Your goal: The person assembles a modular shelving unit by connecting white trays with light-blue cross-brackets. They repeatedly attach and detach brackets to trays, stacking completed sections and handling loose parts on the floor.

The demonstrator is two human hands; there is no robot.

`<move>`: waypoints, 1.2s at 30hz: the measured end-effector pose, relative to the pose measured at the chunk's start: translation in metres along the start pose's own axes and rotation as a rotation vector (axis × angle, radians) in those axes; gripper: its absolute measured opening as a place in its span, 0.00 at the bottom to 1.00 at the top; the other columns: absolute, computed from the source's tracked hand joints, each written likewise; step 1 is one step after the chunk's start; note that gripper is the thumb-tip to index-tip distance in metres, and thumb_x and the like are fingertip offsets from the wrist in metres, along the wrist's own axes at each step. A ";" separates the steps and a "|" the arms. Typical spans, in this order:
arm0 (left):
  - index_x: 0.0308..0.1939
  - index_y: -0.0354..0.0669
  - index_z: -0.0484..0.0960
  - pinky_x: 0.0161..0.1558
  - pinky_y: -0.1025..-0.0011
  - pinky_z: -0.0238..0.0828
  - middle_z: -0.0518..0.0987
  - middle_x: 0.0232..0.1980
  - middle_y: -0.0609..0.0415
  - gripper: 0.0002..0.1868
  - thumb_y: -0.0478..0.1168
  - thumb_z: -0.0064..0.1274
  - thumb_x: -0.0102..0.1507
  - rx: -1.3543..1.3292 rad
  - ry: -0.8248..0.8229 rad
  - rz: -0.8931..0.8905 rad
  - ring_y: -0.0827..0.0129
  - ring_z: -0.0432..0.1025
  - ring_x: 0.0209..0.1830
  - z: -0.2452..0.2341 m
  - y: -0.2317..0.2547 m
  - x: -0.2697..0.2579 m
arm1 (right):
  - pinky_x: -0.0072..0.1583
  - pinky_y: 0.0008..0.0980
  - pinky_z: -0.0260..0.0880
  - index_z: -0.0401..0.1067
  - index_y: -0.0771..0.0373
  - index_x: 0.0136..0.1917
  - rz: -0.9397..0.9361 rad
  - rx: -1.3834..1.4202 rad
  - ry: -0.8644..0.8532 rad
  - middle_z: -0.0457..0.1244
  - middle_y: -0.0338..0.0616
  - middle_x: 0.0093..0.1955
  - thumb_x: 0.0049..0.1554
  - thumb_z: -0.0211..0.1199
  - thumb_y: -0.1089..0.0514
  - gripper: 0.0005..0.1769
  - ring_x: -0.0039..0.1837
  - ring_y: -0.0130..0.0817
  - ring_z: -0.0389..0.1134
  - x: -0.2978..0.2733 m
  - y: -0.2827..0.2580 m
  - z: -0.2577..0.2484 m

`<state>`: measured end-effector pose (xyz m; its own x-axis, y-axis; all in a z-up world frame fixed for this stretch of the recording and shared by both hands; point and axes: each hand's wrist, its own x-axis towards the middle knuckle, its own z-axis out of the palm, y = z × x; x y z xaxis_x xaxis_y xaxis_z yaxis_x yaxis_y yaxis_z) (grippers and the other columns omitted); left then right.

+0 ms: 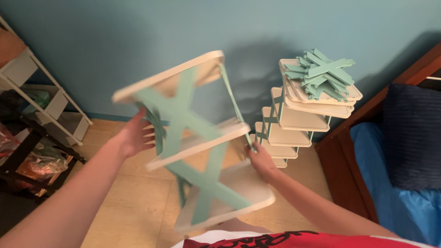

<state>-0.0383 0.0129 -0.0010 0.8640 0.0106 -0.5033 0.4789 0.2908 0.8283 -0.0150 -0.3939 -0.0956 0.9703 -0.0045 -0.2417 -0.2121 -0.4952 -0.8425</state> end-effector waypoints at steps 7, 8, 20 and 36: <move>0.60 0.46 0.72 0.61 0.50 0.65 0.74 0.59 0.49 0.33 0.66 0.30 0.67 -0.725 -0.001 0.060 0.53 0.70 0.59 -0.010 -0.043 0.018 | 0.56 0.49 0.66 0.65 0.56 0.65 -0.323 -0.073 0.523 0.64 0.56 0.54 0.54 0.67 0.59 0.26 0.55 0.56 0.67 -0.042 -0.055 0.006; 0.59 0.47 0.75 0.59 0.49 0.68 0.77 0.57 0.50 0.32 0.64 0.29 0.67 -0.832 0.056 0.057 0.53 0.74 0.59 -0.013 -0.049 0.024 | 0.56 0.48 0.65 0.65 0.56 0.65 -0.329 -0.064 0.562 0.63 0.56 0.56 0.53 0.68 0.61 0.28 0.55 0.56 0.67 -0.048 -0.061 0.006; 0.51 0.43 0.80 0.41 0.67 0.79 0.85 0.46 0.56 0.26 0.48 0.28 0.63 -0.669 0.093 0.488 0.65 0.81 0.41 -0.017 0.003 0.024 | 0.61 0.44 0.67 0.58 0.57 0.69 -0.267 -0.149 0.151 0.66 0.59 0.57 0.49 0.72 0.50 0.39 0.62 0.51 0.67 -0.030 -0.067 -0.013; 0.60 0.38 0.76 0.55 0.55 0.76 0.81 0.59 0.46 0.28 0.49 0.35 0.64 -0.602 0.155 0.350 0.54 0.77 0.56 -0.023 0.001 0.031 | 0.50 0.31 0.70 0.68 0.60 0.57 -0.540 0.454 -0.356 0.64 0.36 0.38 0.69 0.47 0.43 0.20 0.43 0.25 0.67 -0.070 -0.285 -0.023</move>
<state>-0.0142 0.0357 -0.0214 0.8981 0.3227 -0.2988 -0.0299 0.7226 0.6906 -0.0197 -0.2721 0.1727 0.8732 0.4521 0.1820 0.1769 0.0540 -0.9827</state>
